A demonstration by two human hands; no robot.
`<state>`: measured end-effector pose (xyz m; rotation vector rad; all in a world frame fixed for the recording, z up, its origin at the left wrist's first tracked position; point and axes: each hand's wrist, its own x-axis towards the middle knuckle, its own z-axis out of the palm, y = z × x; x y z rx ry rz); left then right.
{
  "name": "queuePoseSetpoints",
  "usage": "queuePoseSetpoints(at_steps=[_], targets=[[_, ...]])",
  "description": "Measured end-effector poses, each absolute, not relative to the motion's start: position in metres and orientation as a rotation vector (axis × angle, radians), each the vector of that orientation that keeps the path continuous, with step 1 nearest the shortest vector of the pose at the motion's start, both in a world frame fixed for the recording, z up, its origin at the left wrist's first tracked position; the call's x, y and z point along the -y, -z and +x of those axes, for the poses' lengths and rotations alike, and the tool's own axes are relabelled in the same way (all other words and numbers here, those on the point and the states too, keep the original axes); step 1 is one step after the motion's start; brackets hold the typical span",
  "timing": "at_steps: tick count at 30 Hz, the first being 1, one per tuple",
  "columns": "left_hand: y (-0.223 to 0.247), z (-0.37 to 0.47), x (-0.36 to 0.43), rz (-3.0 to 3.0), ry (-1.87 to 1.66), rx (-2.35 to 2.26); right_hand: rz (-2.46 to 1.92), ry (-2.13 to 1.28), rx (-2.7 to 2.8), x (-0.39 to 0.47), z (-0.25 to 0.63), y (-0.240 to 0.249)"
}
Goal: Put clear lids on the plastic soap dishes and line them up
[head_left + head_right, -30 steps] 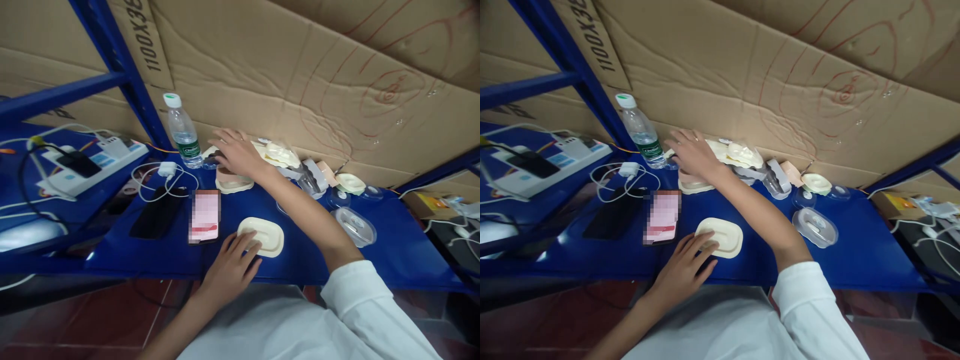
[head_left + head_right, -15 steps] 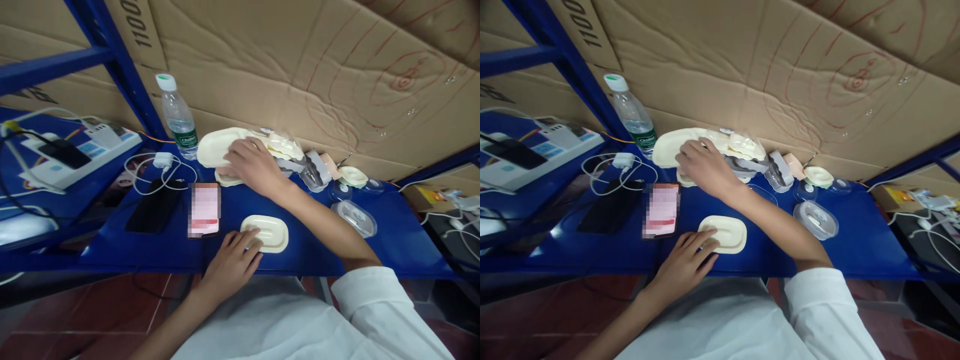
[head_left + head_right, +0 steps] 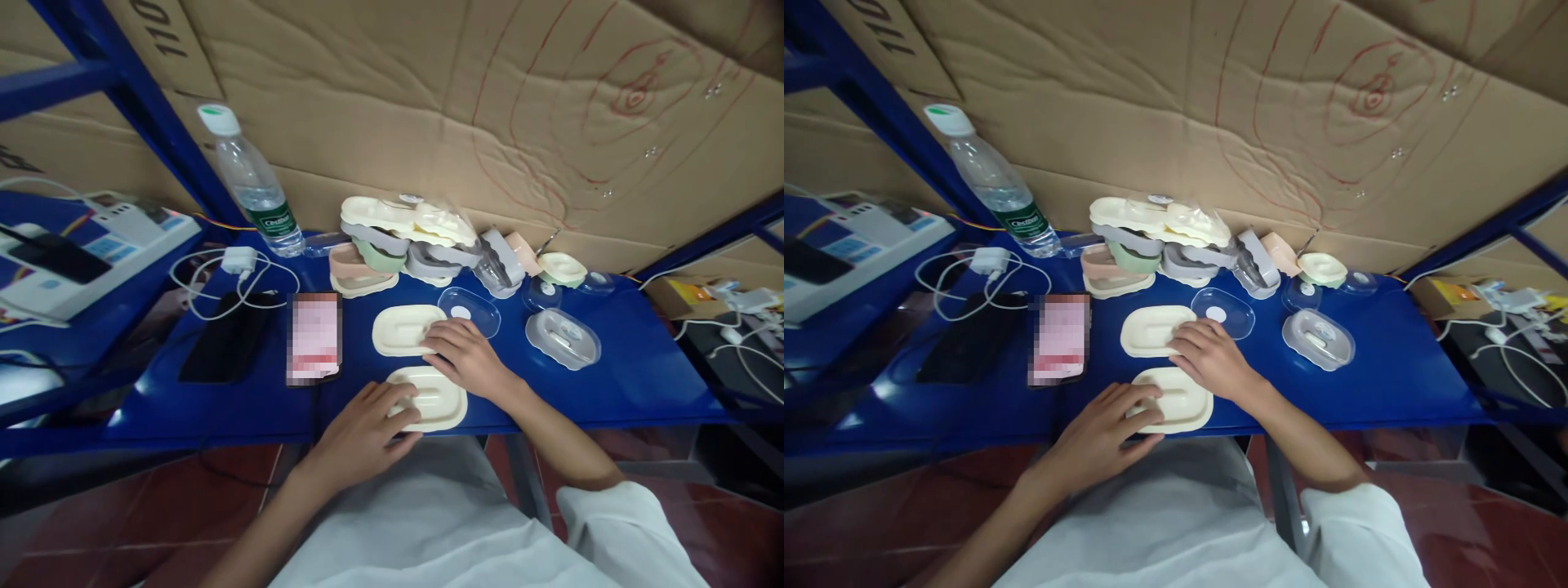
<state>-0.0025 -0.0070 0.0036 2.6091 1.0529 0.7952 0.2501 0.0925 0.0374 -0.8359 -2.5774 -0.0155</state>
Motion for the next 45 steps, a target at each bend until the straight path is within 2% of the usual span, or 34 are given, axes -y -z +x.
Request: queuePoseSetpoints(at_steps=[6,14,19,26,34,40,45], targets=[[-0.001,-0.003,0.007,2.623,-0.819,-1.063,-0.879,-0.042,2.565,-0.1,0.261,-0.035],[0.002,-0.002,0.005,2.648,-0.881,-1.073,-1.26,0.162,2.179,-0.114,0.301,-0.074],[0.001,-0.002,0.005,2.643,-0.826,-1.092,-1.457,0.272,1.992,-0.153,0.338,-0.095],[0.003,-0.002,0.006,2.631,-0.859,-1.091,-1.883,0.169,1.973,-0.2,0.352,-0.082],[-0.003,0.0,0.005,2.643,-0.891,-1.08,-1.608,-0.09,1.716,-0.188,0.351,-0.087],[-0.002,0.0,0.005,2.644,-0.89,-1.073,-1.325,0.121,1.851,-0.098,0.335,-0.095],[0.0,-0.001,0.007,2.683,-1.022,-1.151,-1.046,0.086,2.182,-0.016,0.309,-0.057]])
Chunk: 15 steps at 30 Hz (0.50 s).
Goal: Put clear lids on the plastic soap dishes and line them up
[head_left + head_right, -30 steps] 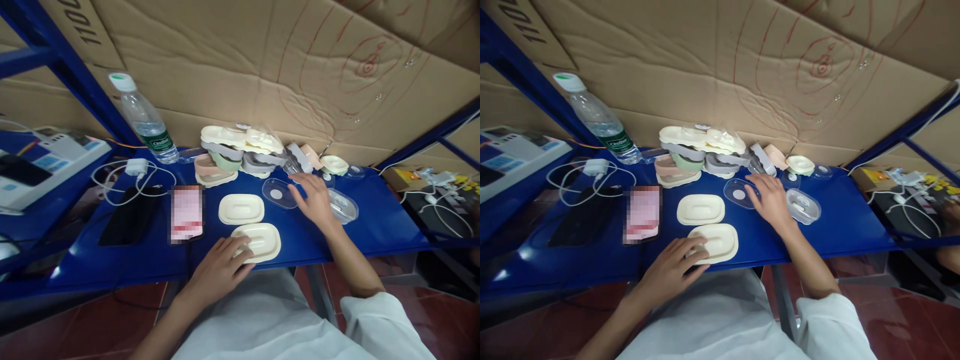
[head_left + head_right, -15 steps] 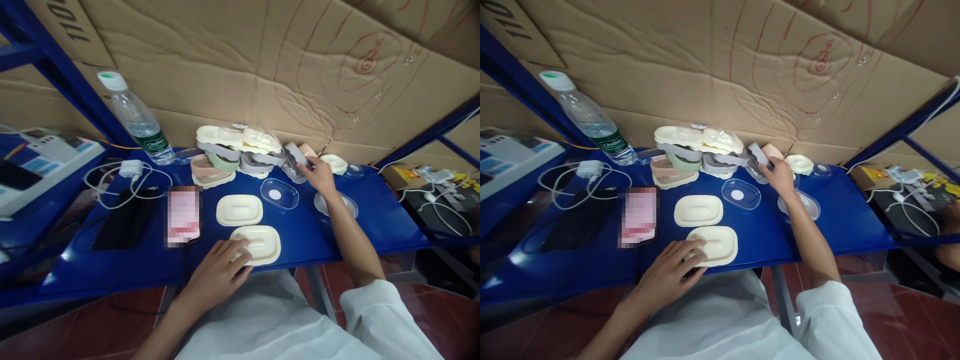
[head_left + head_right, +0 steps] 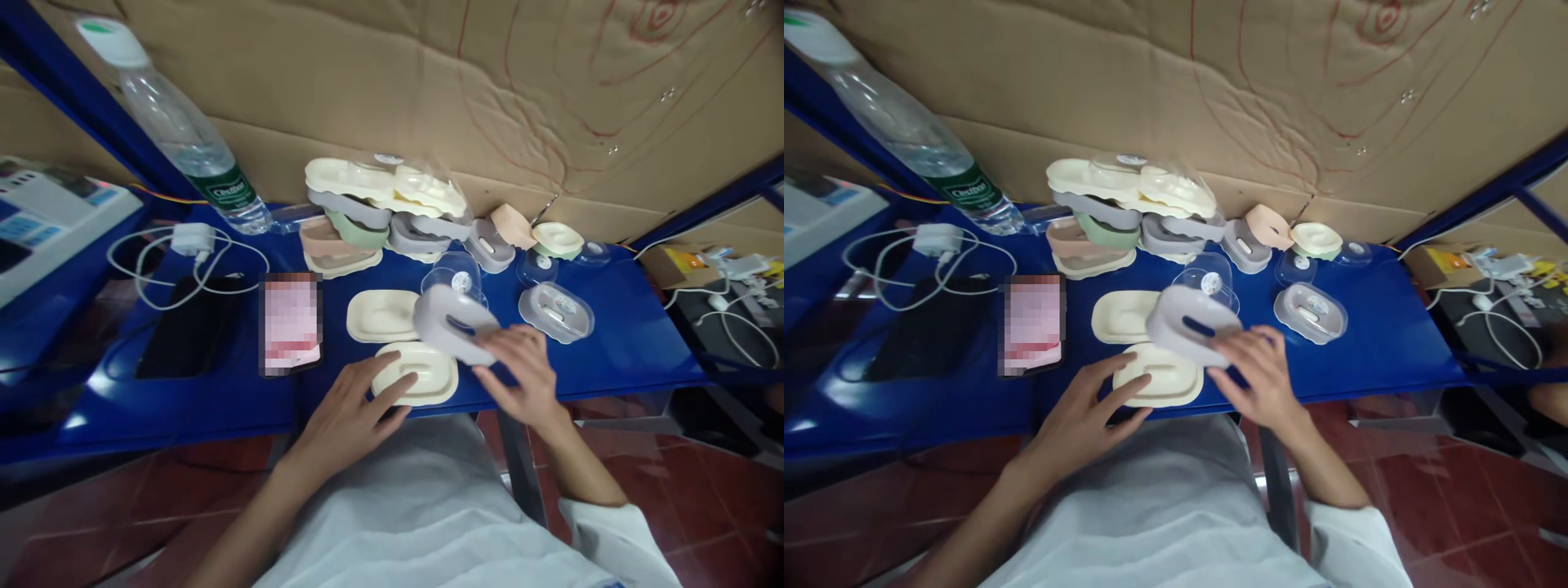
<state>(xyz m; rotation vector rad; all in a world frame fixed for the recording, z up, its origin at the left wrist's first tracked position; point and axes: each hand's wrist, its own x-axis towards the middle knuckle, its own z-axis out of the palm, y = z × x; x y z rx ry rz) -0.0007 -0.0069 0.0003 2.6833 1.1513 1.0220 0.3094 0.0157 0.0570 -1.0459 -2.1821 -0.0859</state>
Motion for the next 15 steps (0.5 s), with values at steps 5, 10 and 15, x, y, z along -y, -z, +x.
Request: queuePoseSetpoints(at_steps=[5,10,15], targets=[[0.002,0.0,0.006,2.658,-1.1,-1.176,-1.028,-0.039,2.331,0.024,0.283,-0.017],[0.0,0.0,0.002,2.634,-0.881,-1.121,-0.998,-0.122,2.327,0.022,0.272,-0.01],[0.003,-0.001,0.002,2.734,-0.836,-1.117,-0.964,-0.126,2.38,0.017,0.273,-0.012]])
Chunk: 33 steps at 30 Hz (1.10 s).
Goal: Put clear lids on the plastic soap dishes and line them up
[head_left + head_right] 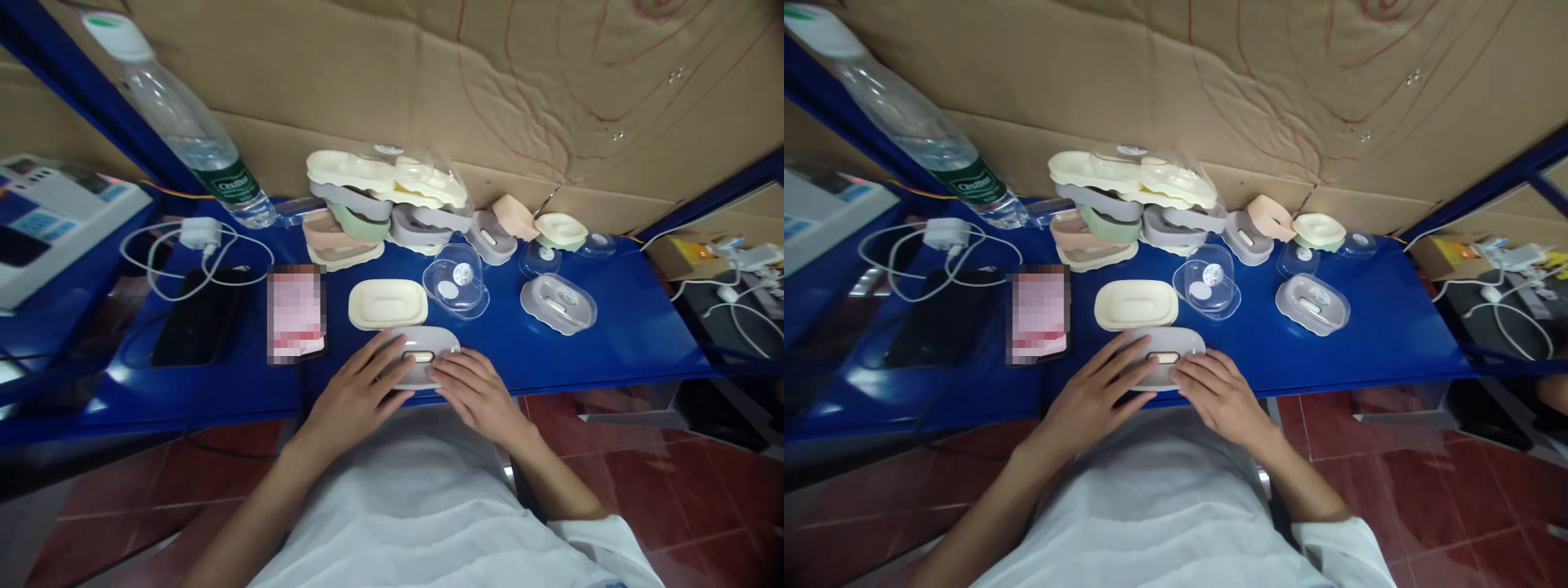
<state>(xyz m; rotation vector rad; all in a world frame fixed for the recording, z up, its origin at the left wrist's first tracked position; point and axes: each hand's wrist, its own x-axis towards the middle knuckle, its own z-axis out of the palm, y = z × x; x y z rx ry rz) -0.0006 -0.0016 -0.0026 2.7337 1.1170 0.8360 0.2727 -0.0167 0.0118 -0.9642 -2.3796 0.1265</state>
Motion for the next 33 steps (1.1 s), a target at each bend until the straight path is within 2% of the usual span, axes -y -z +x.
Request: queuePoseSetpoints(at_steps=[6,15,24,27,30,33], targets=[[0.003,0.001,0.002,2.748,-0.781,-1.121,-0.961,-0.155,2.364,0.01,0.287,-0.016],[-0.002,0.0,0.002,2.657,-0.845,-1.064,-1.71,0.187,2.114,-0.074,0.267,-0.042],[0.0,-0.002,0.002,2.583,-0.875,-1.023,-1.939,0.153,2.1,-0.128,0.248,-0.041],[0.001,-0.002,0.004,2.558,-0.908,-1.052,-1.83,0.072,2.14,-0.128,0.259,-0.06],[0.003,-0.003,0.005,2.409,-0.931,-1.172,-1.465,-0.082,2.283,-0.104,0.277,-0.077],[0.007,-0.003,0.005,2.166,-0.935,-1.253,-1.098,-0.38,2.439,-0.064,0.289,-0.077]])
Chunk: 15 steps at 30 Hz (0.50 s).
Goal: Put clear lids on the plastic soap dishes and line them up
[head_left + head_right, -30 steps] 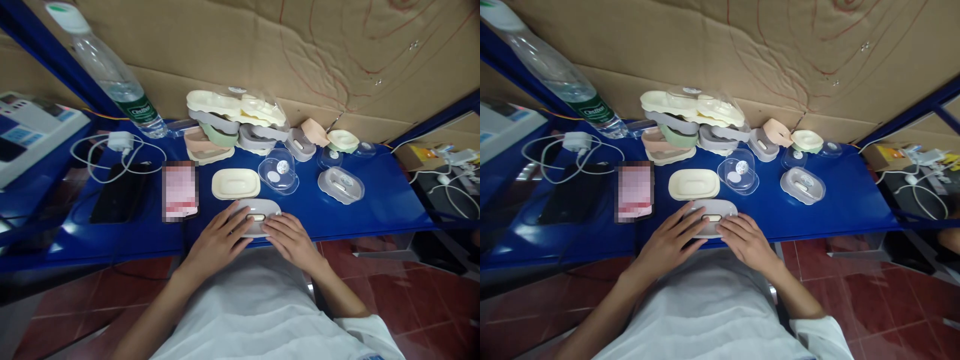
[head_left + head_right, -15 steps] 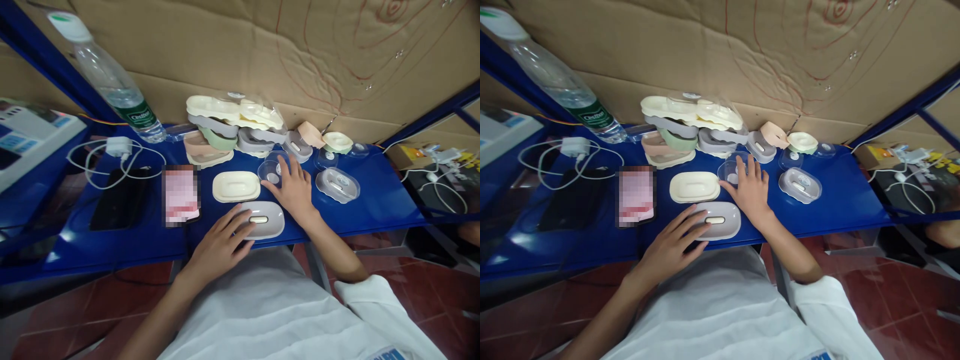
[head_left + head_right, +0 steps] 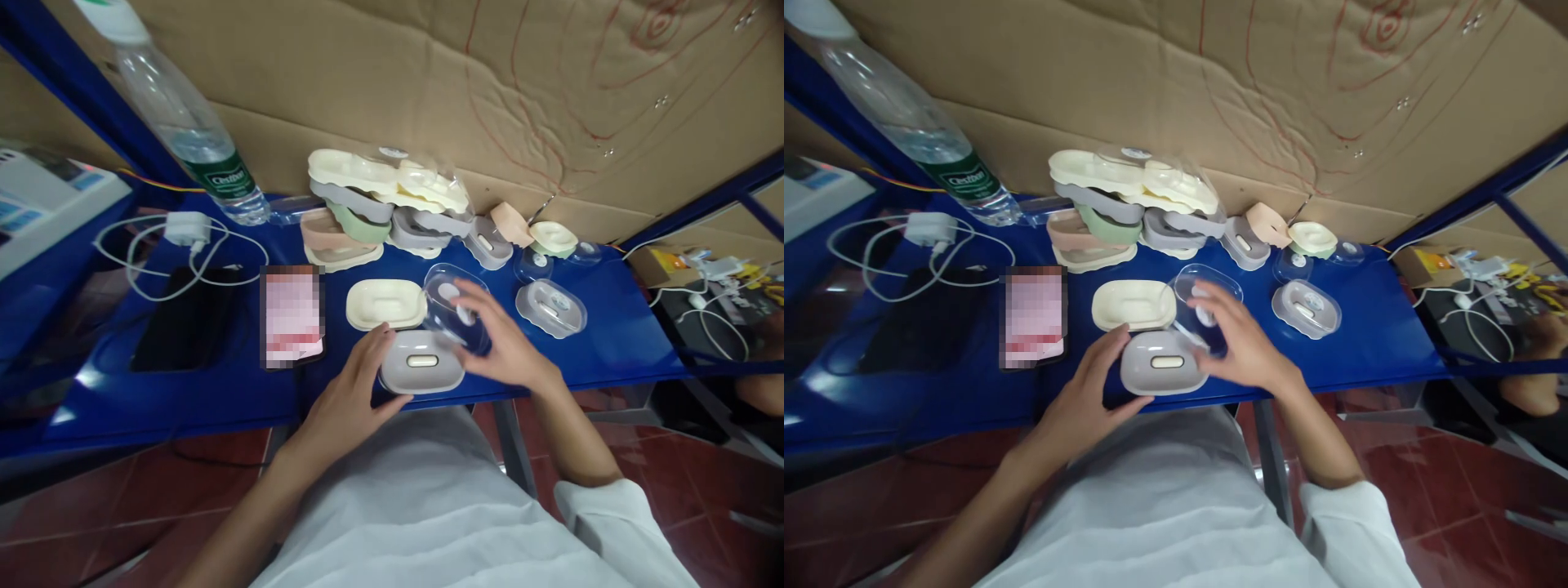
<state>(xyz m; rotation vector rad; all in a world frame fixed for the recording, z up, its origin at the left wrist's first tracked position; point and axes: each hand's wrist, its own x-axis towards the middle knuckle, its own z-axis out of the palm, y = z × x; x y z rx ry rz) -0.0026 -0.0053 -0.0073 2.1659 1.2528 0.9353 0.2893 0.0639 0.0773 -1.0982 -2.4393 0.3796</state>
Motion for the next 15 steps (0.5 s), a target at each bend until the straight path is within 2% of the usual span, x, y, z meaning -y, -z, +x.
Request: queuePoseSetpoints(at_steps=[3,6,10,15], targets=[[0.011,-0.002,0.004,2.041,-0.91,-1.25,-0.968,-0.575,2.554,-0.032,0.288,-0.068],[0.01,-0.003,0.003,2.025,-0.854,-1.216,-0.921,-0.589,2.646,-0.022,0.278,-0.064],[0.008,-0.005,0.002,2.03,-0.846,-1.22,-0.825,-0.454,2.749,-0.027,0.264,-0.062],[0.008,-0.007,0.002,2.048,-0.807,-1.224,-0.819,-0.121,2.742,-0.026,0.256,-0.045]])
